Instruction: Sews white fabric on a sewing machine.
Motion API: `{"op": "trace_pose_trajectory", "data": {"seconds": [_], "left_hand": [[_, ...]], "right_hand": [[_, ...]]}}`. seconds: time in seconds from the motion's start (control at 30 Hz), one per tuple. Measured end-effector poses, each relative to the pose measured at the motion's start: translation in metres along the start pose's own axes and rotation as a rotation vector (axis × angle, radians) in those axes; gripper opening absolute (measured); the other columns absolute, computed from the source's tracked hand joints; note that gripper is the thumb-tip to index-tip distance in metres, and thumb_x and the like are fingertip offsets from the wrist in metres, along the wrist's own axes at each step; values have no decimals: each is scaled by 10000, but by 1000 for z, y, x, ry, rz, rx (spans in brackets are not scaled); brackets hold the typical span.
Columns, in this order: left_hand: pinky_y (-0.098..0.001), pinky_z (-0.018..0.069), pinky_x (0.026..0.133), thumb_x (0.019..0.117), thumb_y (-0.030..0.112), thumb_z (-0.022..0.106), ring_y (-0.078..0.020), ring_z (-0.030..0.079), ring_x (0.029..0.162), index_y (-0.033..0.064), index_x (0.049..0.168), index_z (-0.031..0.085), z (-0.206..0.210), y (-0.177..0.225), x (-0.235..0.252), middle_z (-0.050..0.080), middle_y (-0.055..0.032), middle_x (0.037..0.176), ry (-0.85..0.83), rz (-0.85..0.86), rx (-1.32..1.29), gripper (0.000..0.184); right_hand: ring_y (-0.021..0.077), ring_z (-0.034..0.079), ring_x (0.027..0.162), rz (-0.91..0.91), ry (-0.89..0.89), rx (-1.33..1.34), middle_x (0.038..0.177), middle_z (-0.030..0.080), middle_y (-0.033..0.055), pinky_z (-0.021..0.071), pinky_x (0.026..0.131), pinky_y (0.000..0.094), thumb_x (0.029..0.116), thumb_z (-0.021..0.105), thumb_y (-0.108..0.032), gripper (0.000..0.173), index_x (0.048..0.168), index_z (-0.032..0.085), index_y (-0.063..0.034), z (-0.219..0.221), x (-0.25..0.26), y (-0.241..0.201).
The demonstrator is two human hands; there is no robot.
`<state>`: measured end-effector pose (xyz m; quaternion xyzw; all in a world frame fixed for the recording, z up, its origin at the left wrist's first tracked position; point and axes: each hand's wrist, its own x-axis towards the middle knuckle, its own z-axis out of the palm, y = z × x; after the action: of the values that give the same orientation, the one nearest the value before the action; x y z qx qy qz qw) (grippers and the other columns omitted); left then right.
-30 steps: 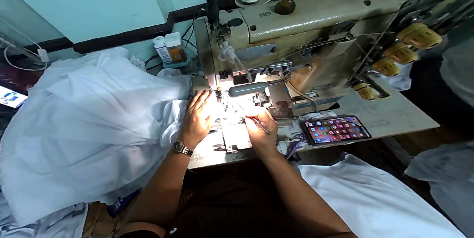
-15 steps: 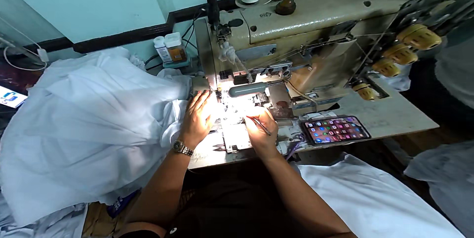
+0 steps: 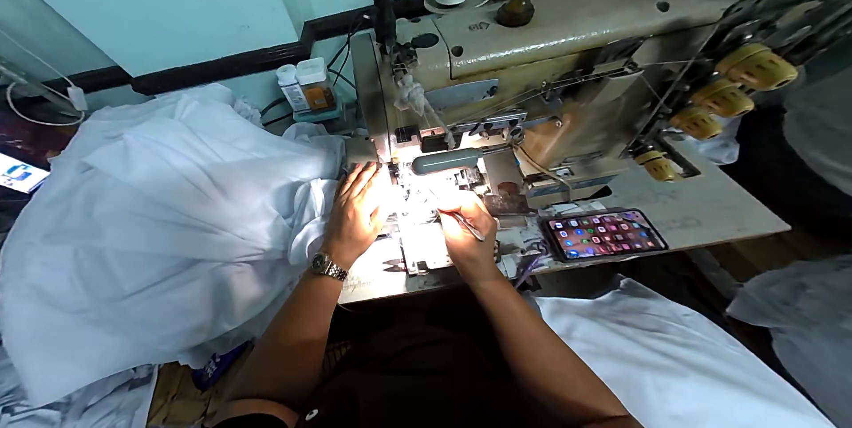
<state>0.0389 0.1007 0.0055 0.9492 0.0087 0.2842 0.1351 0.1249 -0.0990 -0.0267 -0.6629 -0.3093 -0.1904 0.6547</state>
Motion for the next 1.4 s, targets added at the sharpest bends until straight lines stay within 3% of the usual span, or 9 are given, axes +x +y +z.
{"op": "trace_pose_trajectory", "data": {"seconds": [1.0,1.4], "left_hand": [[-469,279,1247,1007,294,482,-253,398,1492,63,1451,577,-1,1,0,530,-88,1534,-1,-13,2,509],[-470,285,1242,1005,287,474,-252,397,1493,64,1446,582,-1,1,0,531,-85,1534,2,-11,12,506]], "right_hand": [[93,695,949,9,23,-66,984,731,56,583,860,241,845,727,20,103,928,735,-39,1,1,-2],[81,692,922,-13,17,-60,937,729,46,576,843,227,844,695,42,108,889,745,-43,1,1,0]]}}
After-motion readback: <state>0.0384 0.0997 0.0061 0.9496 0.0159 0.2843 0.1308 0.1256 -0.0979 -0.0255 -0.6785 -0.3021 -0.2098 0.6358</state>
